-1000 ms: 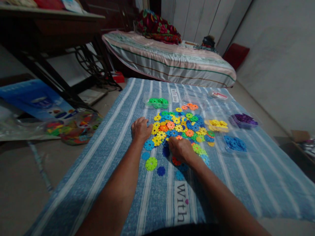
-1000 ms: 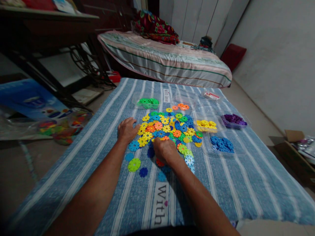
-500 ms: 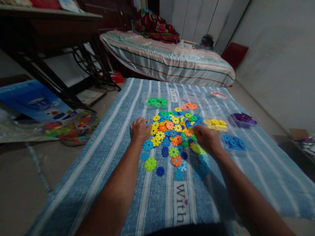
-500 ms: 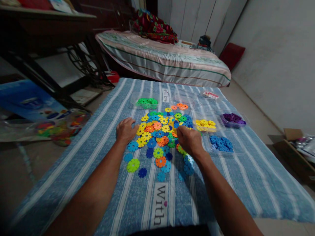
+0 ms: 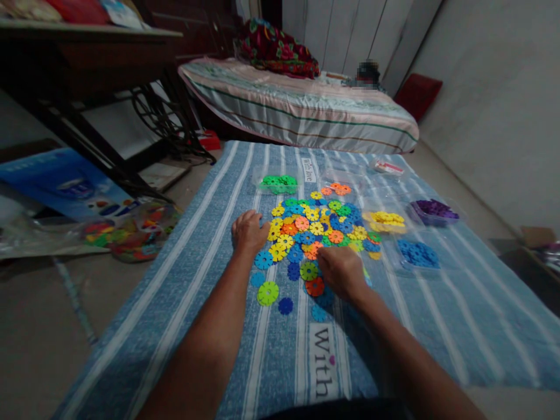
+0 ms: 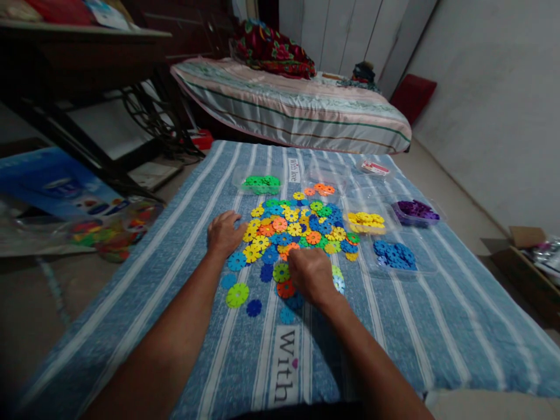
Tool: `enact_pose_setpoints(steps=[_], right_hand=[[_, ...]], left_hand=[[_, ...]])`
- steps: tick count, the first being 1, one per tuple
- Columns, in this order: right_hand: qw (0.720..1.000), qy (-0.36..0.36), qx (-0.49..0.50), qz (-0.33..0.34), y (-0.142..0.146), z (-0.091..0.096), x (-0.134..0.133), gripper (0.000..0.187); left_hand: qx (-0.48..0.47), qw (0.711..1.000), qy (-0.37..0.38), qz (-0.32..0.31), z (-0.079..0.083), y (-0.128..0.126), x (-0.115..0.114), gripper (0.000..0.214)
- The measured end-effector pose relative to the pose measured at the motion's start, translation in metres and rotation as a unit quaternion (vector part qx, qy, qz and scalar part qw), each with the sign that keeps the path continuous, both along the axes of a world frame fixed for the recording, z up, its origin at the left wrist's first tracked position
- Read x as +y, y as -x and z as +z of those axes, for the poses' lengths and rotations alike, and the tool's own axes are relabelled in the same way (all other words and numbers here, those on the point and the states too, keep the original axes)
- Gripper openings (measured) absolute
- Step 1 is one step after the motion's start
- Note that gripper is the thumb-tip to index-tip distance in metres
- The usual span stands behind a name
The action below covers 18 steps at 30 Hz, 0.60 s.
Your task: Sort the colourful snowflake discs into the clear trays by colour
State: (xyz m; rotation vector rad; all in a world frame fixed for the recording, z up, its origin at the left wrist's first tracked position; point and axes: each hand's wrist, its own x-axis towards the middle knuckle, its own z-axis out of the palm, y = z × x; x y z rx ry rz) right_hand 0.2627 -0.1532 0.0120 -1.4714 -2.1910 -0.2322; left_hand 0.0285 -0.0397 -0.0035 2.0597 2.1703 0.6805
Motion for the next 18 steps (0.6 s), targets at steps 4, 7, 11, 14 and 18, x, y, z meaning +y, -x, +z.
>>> enact_pose_setpoints(steps=[4,7,11,14,18], right_hand=[[0.993,-0.004,0.005,0.114,0.043,-0.002,-0.004,0.020],[0.985,0.020,-0.005,0.169,0.070,0.000,-0.006,0.013],[0.979,0.055,-0.012,0.197,0.092,-0.002,-0.013,0.012],[0.975,0.073,-0.020,0.210,0.096,-0.007,-0.023,0.014],[0.974,0.078,-0.028,0.211,0.091,-0.011,-0.032,0.014]], left_hand=[[-0.001,1.000,0.002,0.002,0.002,-0.001,-0.001,0.033],[-0.002,1.000,0.004,0.001,0.003,-0.001,-0.002,0.034],[-0.003,1.000,-0.001,-0.003,0.002,-0.002,-0.002,0.033],[0.001,1.000,-0.004,-0.001,0.001,-0.002,-0.002,0.033],[0.000,1.000,-0.001,0.001,0.000,-0.002,-0.003,0.032]])
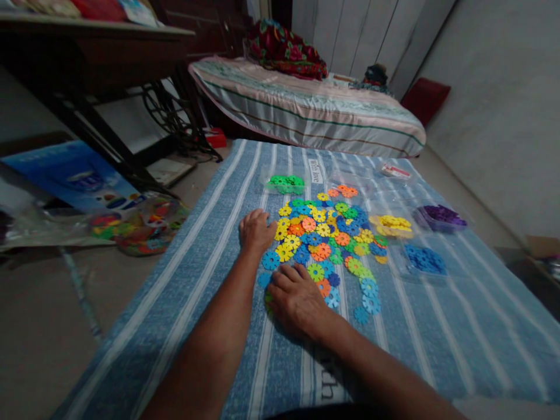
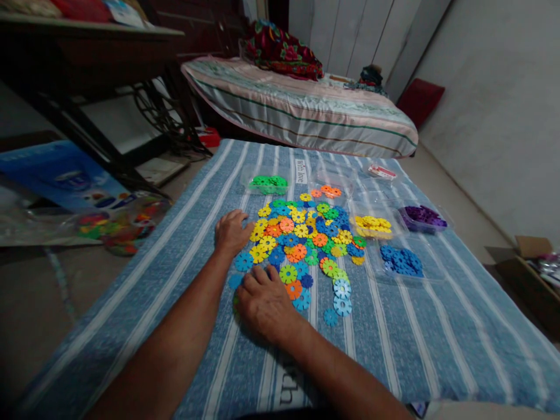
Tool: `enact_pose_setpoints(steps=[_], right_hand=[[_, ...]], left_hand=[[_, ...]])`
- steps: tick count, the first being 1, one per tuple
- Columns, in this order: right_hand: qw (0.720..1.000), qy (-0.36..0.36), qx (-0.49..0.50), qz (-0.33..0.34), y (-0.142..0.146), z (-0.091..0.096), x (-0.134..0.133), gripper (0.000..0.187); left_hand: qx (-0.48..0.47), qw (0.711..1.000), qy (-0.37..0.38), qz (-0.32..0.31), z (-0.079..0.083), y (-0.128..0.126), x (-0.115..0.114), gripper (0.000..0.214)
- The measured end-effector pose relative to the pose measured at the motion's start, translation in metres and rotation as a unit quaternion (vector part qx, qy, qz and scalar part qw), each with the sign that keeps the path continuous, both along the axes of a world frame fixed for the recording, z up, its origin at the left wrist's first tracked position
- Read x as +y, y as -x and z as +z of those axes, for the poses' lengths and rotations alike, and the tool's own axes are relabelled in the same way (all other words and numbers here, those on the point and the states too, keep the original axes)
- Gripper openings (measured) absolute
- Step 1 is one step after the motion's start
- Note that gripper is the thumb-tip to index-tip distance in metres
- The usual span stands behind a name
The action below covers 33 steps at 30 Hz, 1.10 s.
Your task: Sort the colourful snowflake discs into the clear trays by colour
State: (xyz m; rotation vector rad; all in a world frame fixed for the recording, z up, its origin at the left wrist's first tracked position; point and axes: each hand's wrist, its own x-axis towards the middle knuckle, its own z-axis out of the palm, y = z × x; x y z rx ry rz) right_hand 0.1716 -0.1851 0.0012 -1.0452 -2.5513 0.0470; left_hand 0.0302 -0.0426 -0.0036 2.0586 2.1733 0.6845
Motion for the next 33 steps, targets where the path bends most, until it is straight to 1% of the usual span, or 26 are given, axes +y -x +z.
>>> enact_pose_setpoints(steps=[2,5,9,11,16,18,19,21,24,25,27,29,33], right_hand=[[1.000,0.000,-0.003,-0.002,-0.001,0.002,0.002,0.016],[1.000,-0.006,-0.004,-0.018,0.004,0.010,0.012,0.017],[0.999,-0.002,-0.021,-0.029,0.014,0.017,0.024,0.029],[1.000,0.003,-0.024,-0.020,0.016,0.016,0.022,0.027],[1.000,-0.001,-0.005,0.005,0.012,0.008,0.001,0.018],[1.000,-0.003,0.010,0.019,0.008,0.005,-0.001,0.019],[1.000,-0.007,0.016,0.016,0.006,0.005,0.000,0.019],[0.999,-0.018,0.022,-0.015,0.004,0.004,0.009,0.019],[0.995,-0.033,0.012,-0.090,0.002,0.005,0.026,0.015],[0.993,-0.033,0.006,-0.113,0.001,0.005,0.031,0.016],[0.989,-0.028,-0.006,-0.145,0.001,0.003,0.038,0.025],[0.987,-0.025,-0.013,-0.156,0.000,0.000,0.040,0.029],[0.988,-0.044,-0.010,-0.145,0.000,-0.007,0.039,0.021]], left_hand=[[-0.001,1.000,-0.001,0.001,0.000,0.000,0.000,0.032],[-0.001,1.000,-0.005,0.000,0.001,0.000,-0.001,0.031],[-0.007,1.000,-0.007,-0.002,0.003,0.000,-0.002,0.028],[-0.009,1.000,-0.005,-0.004,0.003,0.000,-0.002,0.029],[-0.012,1.000,-0.009,-0.001,0.002,0.000,-0.002,0.028],[-0.012,1.000,-0.008,0.000,0.002,-0.001,-0.002,0.028],[-0.011,1.000,-0.007,0.001,0.002,-0.001,-0.002,0.028],[-0.009,1.000,-0.003,0.001,0.002,-0.001,-0.002,0.029],[-0.004,1.000,0.000,-0.003,0.001,0.000,-0.001,0.030],[-0.003,1.000,-0.001,-0.003,0.001,0.000,-0.001,0.030],[-0.004,1.000,-0.004,-0.001,0.001,0.000,-0.001,0.029],[-0.007,1.000,-0.004,-0.002,0.001,0.000,-0.001,0.029],[-0.011,1.000,-0.001,-0.002,0.001,-0.001,-0.001,0.030]])
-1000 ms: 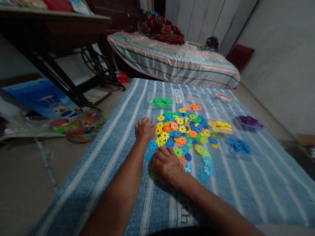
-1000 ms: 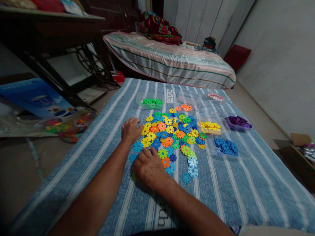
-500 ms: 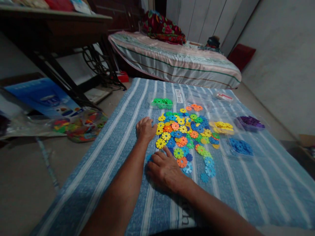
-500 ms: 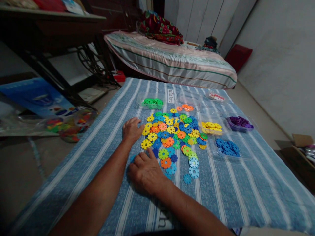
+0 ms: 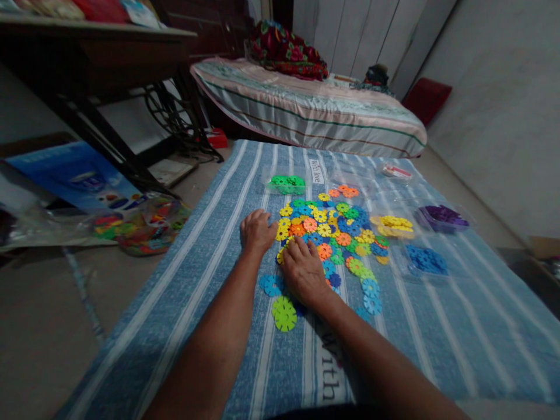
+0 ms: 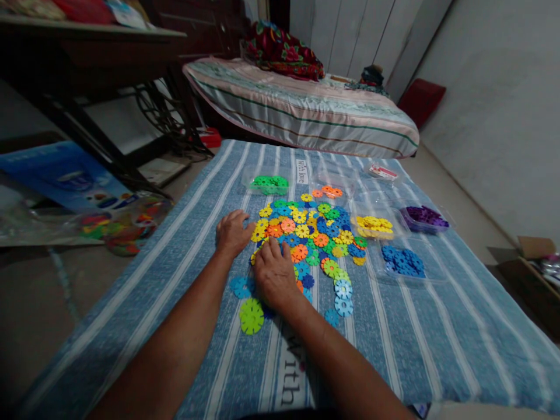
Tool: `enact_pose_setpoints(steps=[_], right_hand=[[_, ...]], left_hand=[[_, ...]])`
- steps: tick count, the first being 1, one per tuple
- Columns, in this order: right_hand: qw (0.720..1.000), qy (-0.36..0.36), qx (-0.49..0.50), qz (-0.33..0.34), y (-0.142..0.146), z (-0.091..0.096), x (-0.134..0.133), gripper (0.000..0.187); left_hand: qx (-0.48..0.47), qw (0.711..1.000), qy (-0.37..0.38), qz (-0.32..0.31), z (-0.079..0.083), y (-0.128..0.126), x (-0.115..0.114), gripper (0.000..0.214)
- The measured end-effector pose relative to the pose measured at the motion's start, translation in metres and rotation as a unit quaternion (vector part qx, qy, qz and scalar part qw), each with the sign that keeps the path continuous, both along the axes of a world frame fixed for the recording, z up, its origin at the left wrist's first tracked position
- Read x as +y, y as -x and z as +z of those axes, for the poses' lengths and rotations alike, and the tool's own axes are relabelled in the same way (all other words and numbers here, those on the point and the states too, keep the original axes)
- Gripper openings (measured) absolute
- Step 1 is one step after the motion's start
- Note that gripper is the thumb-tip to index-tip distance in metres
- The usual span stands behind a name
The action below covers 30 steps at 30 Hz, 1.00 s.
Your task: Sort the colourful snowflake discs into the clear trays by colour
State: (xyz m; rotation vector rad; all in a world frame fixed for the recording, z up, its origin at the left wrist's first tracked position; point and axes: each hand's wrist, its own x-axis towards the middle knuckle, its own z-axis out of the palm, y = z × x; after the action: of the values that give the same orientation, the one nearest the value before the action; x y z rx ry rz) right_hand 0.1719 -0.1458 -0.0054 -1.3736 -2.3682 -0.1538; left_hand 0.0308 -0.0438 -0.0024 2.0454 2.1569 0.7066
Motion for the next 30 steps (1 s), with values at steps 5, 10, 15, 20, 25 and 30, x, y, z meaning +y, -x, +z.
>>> enact_pose_setpoints(steps=[5,10,15,20,25,30], right_hand=[[0.999,-0.024,0.015,0.015,-0.004,0.002,0.003,0.019],[0.996,-0.053,0.069,0.006,-0.017,0.004,0.005,0.022],[0.991,-0.081,0.110,0.000,-0.040,0.010,0.001,0.027],[0.986,-0.118,0.102,-0.066,-0.100,0.033,0.019,0.032],[0.940,-0.206,0.071,-0.262,-0.181,0.059,0.042,0.023],[0.945,-0.211,0.060,-0.242,-0.182,0.051,0.020,0.025]], left_hand=[[-0.008,1.000,-0.003,0.001,-0.001,0.001,0.001,0.029],[-0.006,1.000,-0.003,0.004,-0.003,0.002,0.001,0.028],[0.001,1.000,0.001,0.004,-0.001,0.001,0.001,0.029],[0.004,1.000,0.005,0.000,-0.001,0.002,0.002,0.030],[0.007,1.000,0.001,0.000,-0.001,0.003,0.003,0.030],[0.001,1.000,-0.005,0.000,0.001,0.003,0.003,0.032]])
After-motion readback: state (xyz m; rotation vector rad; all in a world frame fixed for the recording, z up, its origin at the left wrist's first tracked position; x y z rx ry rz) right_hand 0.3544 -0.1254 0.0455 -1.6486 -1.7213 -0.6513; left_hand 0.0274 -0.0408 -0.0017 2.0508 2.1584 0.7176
